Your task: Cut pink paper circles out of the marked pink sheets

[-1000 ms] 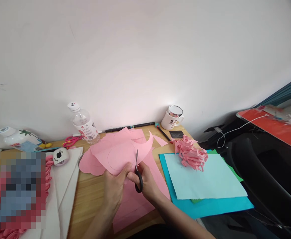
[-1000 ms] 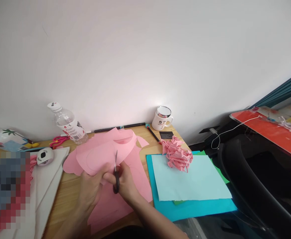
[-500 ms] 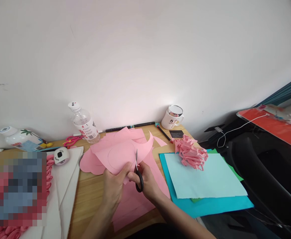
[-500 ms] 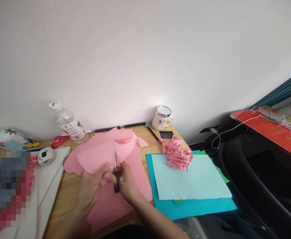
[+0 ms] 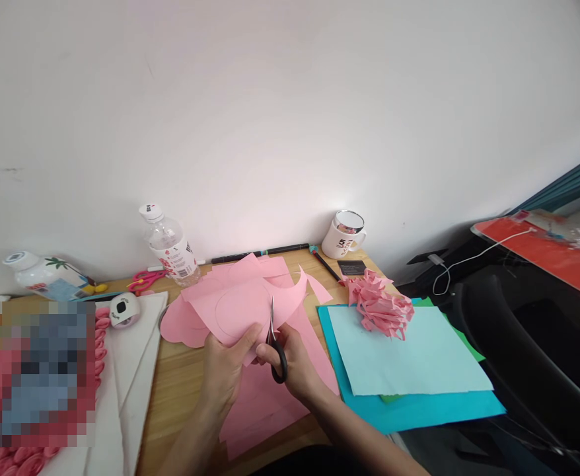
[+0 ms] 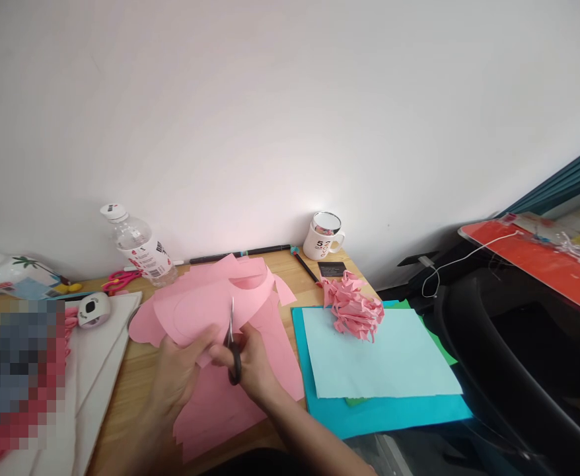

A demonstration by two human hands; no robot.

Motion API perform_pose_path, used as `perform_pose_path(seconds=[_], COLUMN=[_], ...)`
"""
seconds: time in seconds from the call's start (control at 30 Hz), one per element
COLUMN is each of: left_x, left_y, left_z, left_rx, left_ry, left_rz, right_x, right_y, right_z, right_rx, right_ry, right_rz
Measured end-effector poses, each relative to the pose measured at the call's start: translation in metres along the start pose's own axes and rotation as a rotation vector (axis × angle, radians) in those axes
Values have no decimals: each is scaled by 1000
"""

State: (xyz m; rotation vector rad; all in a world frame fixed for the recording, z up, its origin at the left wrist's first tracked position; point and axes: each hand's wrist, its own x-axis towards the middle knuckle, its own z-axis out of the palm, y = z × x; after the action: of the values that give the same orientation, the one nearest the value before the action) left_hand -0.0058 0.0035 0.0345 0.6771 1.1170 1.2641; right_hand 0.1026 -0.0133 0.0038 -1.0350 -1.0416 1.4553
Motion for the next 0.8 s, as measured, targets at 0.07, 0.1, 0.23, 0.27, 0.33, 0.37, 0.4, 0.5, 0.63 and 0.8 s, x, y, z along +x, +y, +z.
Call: perform_pose_path(seconds=[0.07, 0.1, 0.23, 0.27, 0.33, 0.37, 0.4, 0.5, 0.63, 0.8], left_x=[0, -1, -1, -1, -2, -2, -3, -5, -7, -3], left_y=[2, 2, 3, 3, 4, 6, 8, 15, 21, 13], left_z=[0, -1, -3, -3, -3, -2, -1, 4, 4, -3], left_rx=[15, 25, 65, 71, 76, 78, 81, 94, 131, 146], left_ry=[-1, 4, -7, -24, -54, -61, -58, -22, -59, -102], left_rz=[1, 1, 2, 3, 1, -2, -5, -5, -7, -8], right_x=[0, -1, -1, -1, -2, -2, -3, -3, -4, -3], right_y=[-1, -1, -2, -2, 0, 1, 1, 2, 2, 2], right_z=[0, 1, 1, 1, 0, 0, 0, 0, -1, -4], right_rx=[-3, -5, -33, -42, -51, -53, -55, -69, -52, 35], right_ry=[-2, -2, 2, 3, 5, 7, 12, 26, 28, 23], right_rz=[3, 4, 12, 13, 15, 19, 26, 58, 90, 22])
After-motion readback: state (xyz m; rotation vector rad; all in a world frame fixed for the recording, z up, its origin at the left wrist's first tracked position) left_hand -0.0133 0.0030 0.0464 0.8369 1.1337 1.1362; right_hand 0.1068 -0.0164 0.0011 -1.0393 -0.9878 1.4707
